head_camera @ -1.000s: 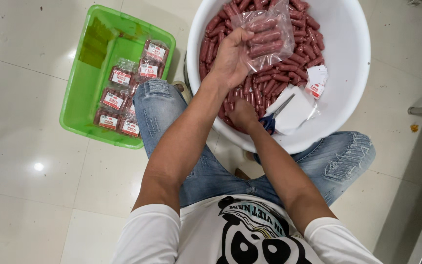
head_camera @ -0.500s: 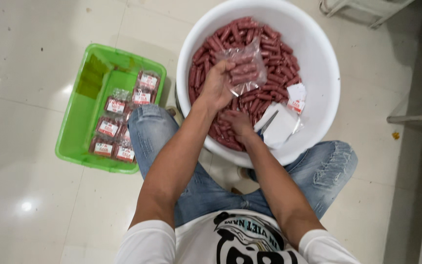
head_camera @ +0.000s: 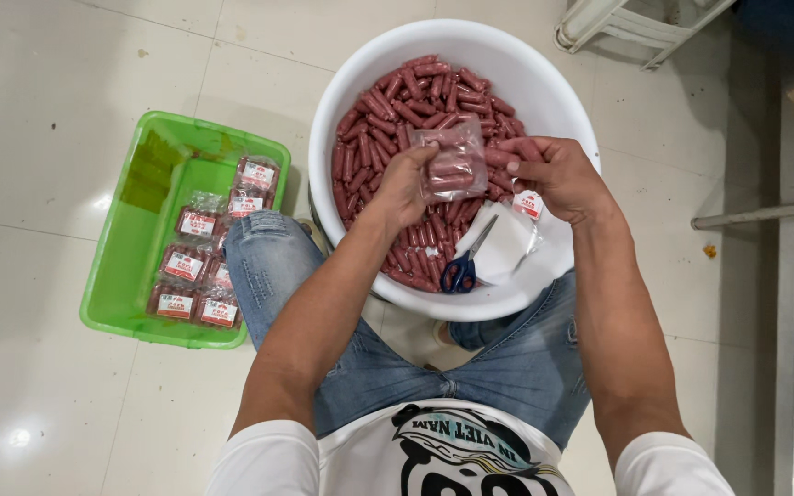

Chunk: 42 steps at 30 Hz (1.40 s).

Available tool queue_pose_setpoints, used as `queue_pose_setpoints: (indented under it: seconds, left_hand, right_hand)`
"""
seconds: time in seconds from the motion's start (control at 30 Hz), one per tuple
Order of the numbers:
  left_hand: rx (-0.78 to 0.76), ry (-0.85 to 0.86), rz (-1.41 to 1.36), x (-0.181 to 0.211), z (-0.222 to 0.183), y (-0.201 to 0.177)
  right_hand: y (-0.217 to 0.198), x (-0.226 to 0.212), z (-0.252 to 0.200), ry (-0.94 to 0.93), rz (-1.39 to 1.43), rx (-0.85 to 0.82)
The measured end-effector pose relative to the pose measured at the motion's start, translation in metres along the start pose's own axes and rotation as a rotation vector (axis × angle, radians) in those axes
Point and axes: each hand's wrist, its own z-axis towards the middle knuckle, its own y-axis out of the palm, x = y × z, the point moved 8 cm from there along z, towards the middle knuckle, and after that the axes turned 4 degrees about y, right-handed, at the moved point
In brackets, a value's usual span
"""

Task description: The person fills small plastic bags with sausages from a large container and applies a red and white label to each bag.

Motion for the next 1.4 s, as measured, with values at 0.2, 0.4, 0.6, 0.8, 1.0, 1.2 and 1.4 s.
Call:
queue_pose_setpoints:
  seconds: [0.2, 0.4, 0.6, 0.8, 1.0, 1.2, 1.4]
  left_hand:
    - [-0.011, -0.003, -0.042, -0.019, 0.017, -0.009]
    - [-0.079, -0.069, -0.012, -0.02, 0.013, -0.008]
    - [-0.024, -0.02, -0.132, 0.018, -0.021, 0.014]
    - [0.059, -0.001, -0.195, -0.017, 0.026, -0.022]
    - [0.01, -0.039, -0.163, 0.001, -0.012, 0.005]
    - [-0.052, -0.065, -0.152, -0.017, 0.016, -0.009]
    - [-0.083, -0.024, -0.078, -0.044, 0.051, -0.023]
  right_hand:
    - [-0.005, 0.036, 0.021, -0.046, -0.004, 0.144]
    - [0.011, 0.052, 0.046, -0.162, -0.293, 0.258]
    - [0.017, 0.018, 0.002, -0.029, 0.162, 0.077]
    - [-0.011, 0.011, -0.009, -0.251, 0.038, 0.264]
    - [-0.011, 0.013, -0.003, -0.371, 0.037, 0.342]
    - [-0.016, 0.003, -0.01, -0.481, 0.073, 0.357]
    - [-0.006, 0.028, 0.005, -0.407, 0.094, 0.402]
